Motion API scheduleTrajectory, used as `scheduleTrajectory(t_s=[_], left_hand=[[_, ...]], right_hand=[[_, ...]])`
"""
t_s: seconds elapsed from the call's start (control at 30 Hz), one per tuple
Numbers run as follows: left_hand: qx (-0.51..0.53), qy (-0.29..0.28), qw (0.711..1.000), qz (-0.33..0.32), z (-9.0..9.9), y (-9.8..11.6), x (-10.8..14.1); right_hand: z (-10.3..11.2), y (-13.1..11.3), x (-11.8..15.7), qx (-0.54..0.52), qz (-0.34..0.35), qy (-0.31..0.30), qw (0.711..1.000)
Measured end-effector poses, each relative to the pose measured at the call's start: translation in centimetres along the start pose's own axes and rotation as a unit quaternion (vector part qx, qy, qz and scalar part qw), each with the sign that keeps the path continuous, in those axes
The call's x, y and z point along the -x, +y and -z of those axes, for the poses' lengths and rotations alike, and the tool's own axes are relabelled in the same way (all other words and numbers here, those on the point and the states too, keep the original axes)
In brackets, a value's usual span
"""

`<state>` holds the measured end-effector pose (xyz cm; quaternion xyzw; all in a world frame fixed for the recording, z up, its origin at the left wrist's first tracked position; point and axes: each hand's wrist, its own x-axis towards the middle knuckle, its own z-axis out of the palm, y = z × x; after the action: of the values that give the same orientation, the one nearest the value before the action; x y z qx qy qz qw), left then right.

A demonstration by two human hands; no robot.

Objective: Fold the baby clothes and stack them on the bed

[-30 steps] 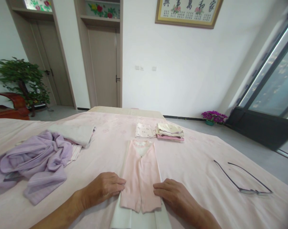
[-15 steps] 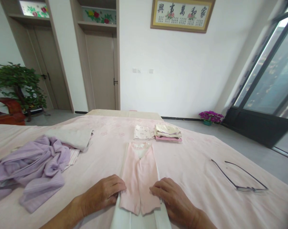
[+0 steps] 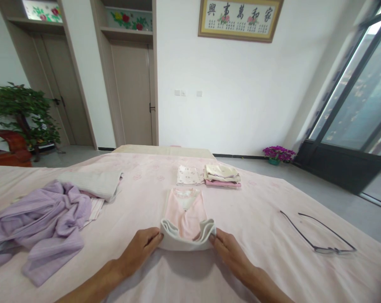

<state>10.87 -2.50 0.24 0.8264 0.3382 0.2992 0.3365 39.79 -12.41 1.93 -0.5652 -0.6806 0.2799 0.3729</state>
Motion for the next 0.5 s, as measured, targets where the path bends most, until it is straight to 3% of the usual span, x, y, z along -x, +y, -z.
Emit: scheduleTrajectory(t_s=[0.1, 0.23, 0.37, 0.5], left_hand=[[0.022, 0.028, 0.992, 0.120, -0.6, -0.5, -1.3], [0.030, 0.024, 0.982, 0.184, -0.8, -1.5, -3.0], [-0.021, 0.026, 0.979, 0.200, -0.7, -1.9, -3.4], [-0.082, 0.072, 0.983, 0.149, -0.5, -1.4, -3.0]], right_hand=[[-0.1, 0.9, -2.0, -0.016, -0.092, 0.035, 0.995], [-0.2, 1.9, -3.8, 0.056, -0.150, 0.060, 0.985], [-0.3, 2.5, -4.1, 0.087, -0.153, 0.082, 0.981], [-0.5, 3.2, -4.0, 0.098, -0.155, 0.102, 0.978]])
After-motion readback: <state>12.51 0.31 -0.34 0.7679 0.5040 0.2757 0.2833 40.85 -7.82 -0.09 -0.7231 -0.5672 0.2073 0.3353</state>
